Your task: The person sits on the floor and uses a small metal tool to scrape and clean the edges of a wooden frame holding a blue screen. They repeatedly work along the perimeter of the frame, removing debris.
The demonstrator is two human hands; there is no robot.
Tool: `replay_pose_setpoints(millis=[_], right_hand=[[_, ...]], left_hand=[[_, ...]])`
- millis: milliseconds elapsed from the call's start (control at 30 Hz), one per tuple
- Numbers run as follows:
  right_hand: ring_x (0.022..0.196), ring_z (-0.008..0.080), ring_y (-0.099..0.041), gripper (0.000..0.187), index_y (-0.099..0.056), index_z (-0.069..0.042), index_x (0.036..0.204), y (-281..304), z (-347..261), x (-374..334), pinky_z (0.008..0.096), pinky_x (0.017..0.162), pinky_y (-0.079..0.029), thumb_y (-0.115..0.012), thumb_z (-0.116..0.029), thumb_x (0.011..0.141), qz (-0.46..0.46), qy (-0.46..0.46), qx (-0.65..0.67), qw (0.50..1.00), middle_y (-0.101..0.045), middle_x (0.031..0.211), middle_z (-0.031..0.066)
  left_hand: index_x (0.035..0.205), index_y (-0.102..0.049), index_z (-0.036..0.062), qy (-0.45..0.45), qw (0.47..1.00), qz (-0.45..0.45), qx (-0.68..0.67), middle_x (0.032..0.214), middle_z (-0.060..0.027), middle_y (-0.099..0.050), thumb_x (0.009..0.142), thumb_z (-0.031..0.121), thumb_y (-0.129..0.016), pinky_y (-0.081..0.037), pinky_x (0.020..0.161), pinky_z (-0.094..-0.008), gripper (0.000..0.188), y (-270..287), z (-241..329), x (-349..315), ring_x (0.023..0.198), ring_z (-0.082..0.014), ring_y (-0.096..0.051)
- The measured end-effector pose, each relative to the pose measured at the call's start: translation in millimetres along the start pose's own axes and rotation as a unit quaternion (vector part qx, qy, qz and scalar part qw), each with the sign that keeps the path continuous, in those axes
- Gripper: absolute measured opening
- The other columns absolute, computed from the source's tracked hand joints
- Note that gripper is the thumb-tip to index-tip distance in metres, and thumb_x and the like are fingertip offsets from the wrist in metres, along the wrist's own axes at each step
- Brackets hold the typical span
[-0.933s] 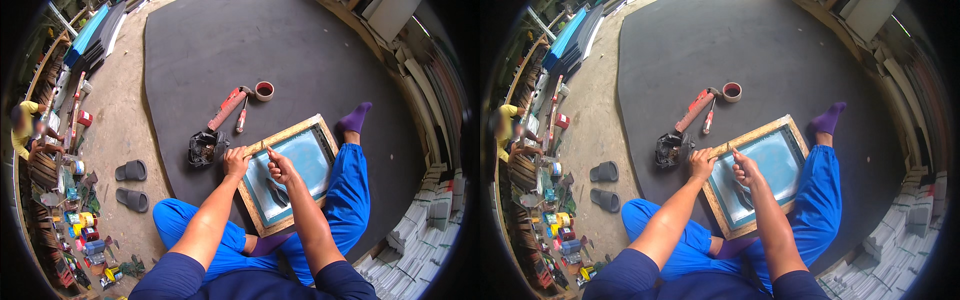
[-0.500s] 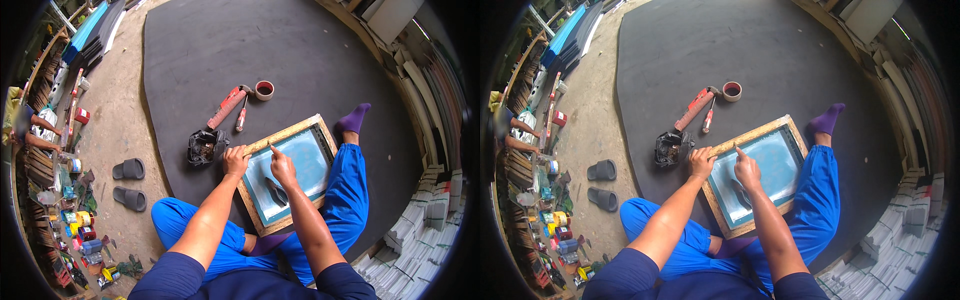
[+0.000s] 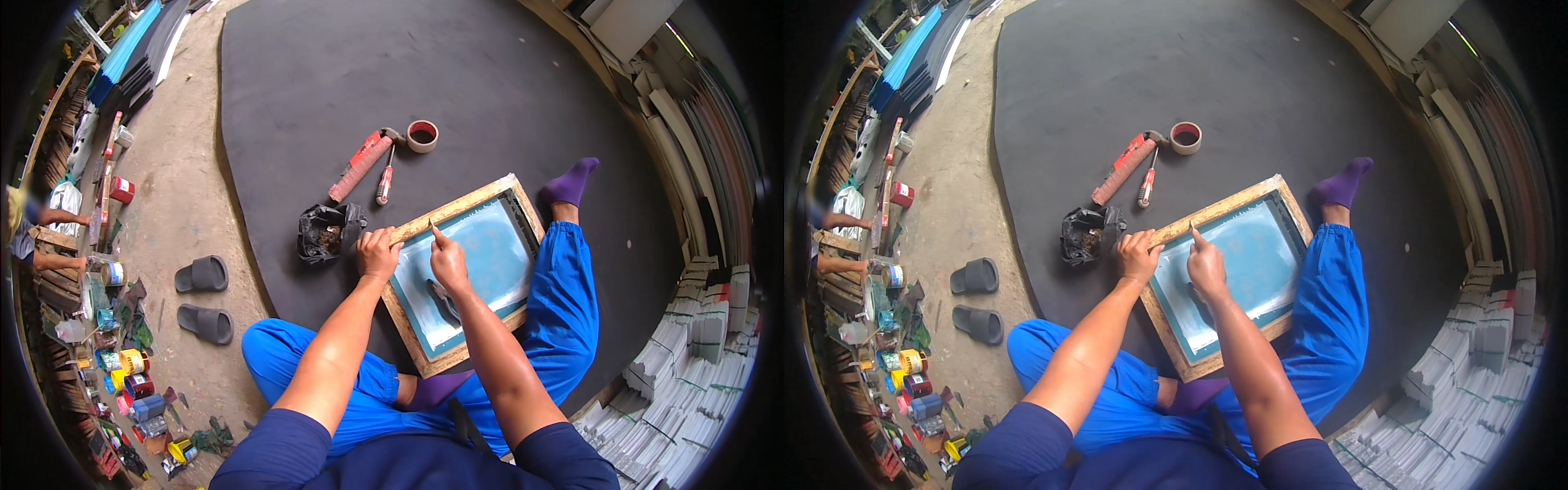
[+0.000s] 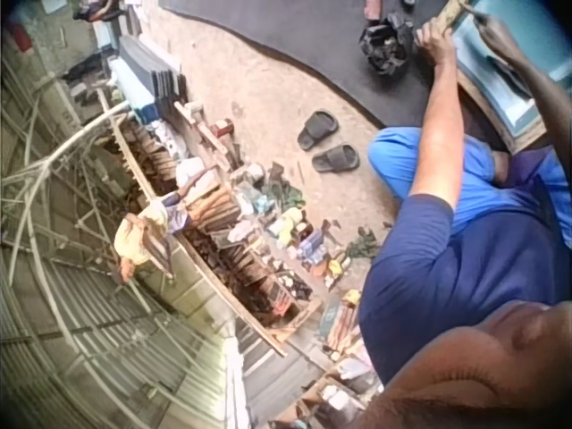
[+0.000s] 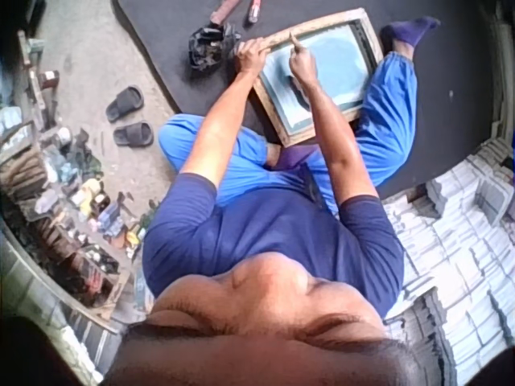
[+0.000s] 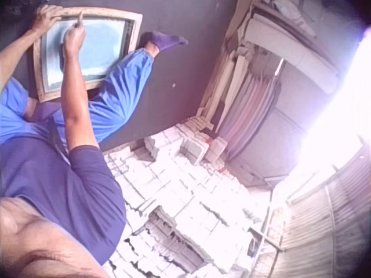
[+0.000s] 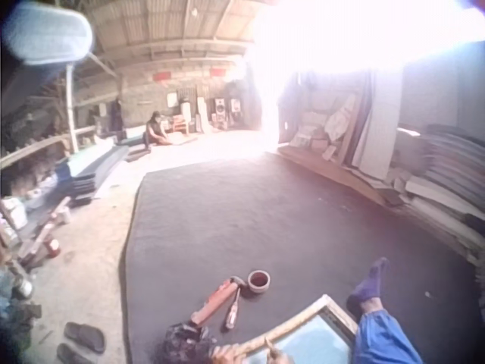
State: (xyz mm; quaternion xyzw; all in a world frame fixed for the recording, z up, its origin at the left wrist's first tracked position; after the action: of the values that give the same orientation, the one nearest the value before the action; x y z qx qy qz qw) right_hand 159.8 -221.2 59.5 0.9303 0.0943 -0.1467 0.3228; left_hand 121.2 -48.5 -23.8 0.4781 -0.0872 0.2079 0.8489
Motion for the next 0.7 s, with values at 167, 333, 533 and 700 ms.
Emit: replay_pose_setpoints(millis=[167, 333, 533, 700], right_hand=[[0.063, 0.0257, -0.065, 0.044, -0.056, -0.016, 0.148, -10.3, 45.5, 16.6, 0.0417, 0.06, -0.052, -0.053, -0.023, 0.105, 0.04, 0.072, 0.007, 0.997, -0.065, 0.074, 0.0183], [0.045, 0.0074, -0.034, 0.046, -0.052, -0.026, 0.152, 5.3, 22.6, 10.8, 0.0252, 0.039, -0.025, -0.054, -0.025, 0.107, -0.145, -0.208, 0.38, 0.89, -0.047, 0.066, -0.0018], [0.092, 0.0333, -0.069, 0.038, -0.062, -0.018, 0.142, 12.3, 59.4, 24.9, 0.0425, 0.079, -0.052, -0.055, -0.025, 0.105, -0.054, 0.05, 0.142, 0.987, -0.07, 0.112, 0.0194], [0.102, 0.0449, -0.068, 0.04, -0.063, -0.021, 0.141, 26.6, 23.7, 11.6, 0.0516, 0.089, -0.054, -0.053, -0.024, 0.102, -0.019, 0.069, -0.094, 0.993, -0.071, 0.108, 0.0256]], left_hand=[[0.114, -0.072, 0.0118, -0.003, 1.0, -0.017, -0.009, 0.105, -0.0029, -0.071, 0.074, 0.023, -0.086, -0.048, 0.087, -0.0437, 0.044, 0.2, 11.2, 6.3, 0.097, -0.0278, -0.062], [0.114, -0.072, 0.012, -0.001, 1.0, -0.003, -0.005, 0.105, -0.0025, -0.07, 0.074, 0.023, -0.086, -0.048, 0.087, -0.0435, 0.044, 3.1, -1.3, -0.3, 0.097, -0.0276, -0.062], [0.114, -0.072, 0.0129, -0.003, 1.0, -0.007, 0.002, 0.105, -0.002, -0.071, 0.074, 0.024, -0.086, -0.048, 0.086, -0.0431, 0.044, 0.9, 3.5, 1.4, 0.096, -0.0264, -0.062], [0.114, -0.072, 0.0131, 0.001, 1.0, -0.008, 0.011, 0.106, -0.0017, -0.071, 0.074, 0.025, -0.086, -0.048, 0.086, -0.0424, 0.044, 1.9, -1.5, 0.3, 0.096, -0.0261, -0.063]])
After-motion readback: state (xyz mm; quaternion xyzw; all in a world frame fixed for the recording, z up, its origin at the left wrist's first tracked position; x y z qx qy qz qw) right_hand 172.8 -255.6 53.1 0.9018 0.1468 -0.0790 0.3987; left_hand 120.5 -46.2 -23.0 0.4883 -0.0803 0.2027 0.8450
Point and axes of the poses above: each hand's wrist, its own x-axis towards the middle knuckle, its own y-axis out of the back of the hand, z = x × y, the point moved 1 cm from there along x, towards the middle knuckle
